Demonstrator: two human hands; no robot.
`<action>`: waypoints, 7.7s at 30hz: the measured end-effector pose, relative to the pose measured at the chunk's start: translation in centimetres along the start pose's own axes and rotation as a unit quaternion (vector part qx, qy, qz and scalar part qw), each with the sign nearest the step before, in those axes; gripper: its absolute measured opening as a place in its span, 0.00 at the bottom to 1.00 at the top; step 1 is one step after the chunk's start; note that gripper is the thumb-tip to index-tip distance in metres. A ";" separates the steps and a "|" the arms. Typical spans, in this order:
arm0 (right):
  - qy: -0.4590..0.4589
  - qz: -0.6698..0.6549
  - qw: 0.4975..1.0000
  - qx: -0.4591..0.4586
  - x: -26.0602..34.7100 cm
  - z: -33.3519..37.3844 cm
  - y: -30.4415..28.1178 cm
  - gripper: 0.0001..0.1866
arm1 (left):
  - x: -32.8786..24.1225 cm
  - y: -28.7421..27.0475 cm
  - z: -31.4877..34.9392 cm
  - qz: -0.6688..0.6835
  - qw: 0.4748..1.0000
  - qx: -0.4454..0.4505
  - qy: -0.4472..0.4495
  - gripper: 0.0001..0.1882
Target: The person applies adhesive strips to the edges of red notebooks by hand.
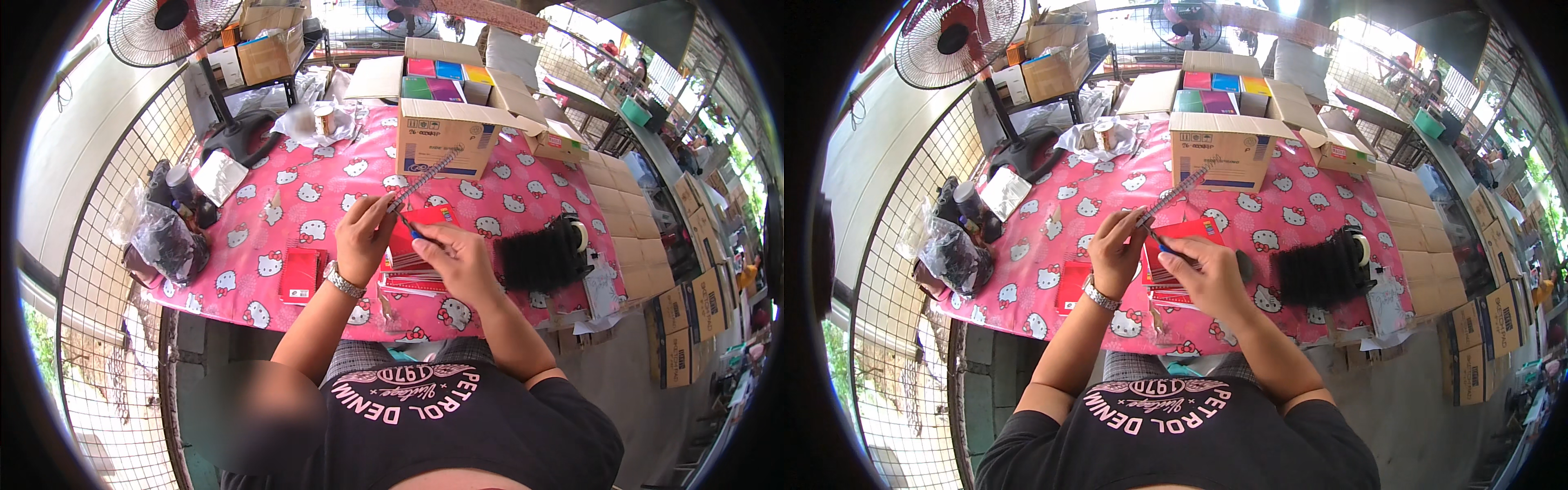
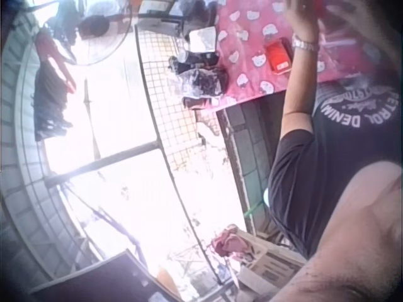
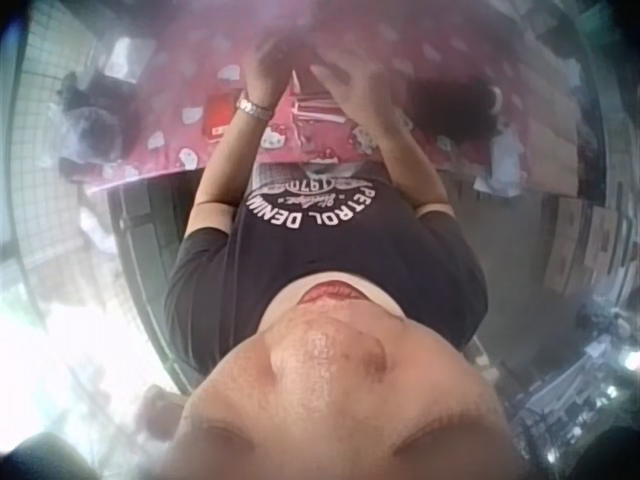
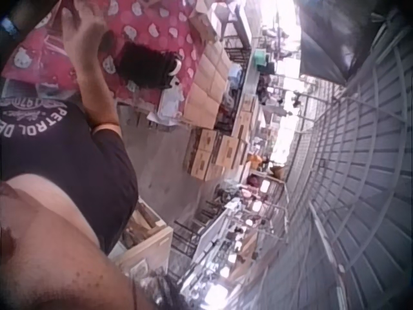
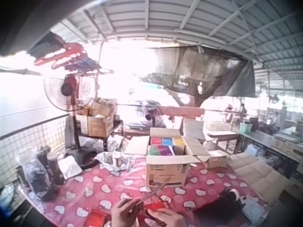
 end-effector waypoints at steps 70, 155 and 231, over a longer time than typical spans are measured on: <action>0.060 0.171 0.983 0.037 -0.8 -1.1 -8.7 0.15 | -3.4 6.5 -3.1 -0.156 0.948 0.259 0.104 0.11; 0.067 -0.136 0.944 0.292 -4.0 -11.1 -9.1 0.21 | 5.0 3.5 -2.7 0.146 0.944 0.279 -0.099 0.21; 0.154 0.409 0.894 -0.097 -25.4 10.4 -7.1 0.24 | 23.6 -1.8 13.6 -0.288 0.801 0.412 -0.324 0.19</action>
Point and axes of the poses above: each hand's wrist, its own z-axis away from the middle knuckle, its own y-axis out of the palm, x = y × z, the point moved 5 cm from there along -z, towards the middle knuckle, and after that the axes turned 12 degrees about x, right-handed, at the moved point
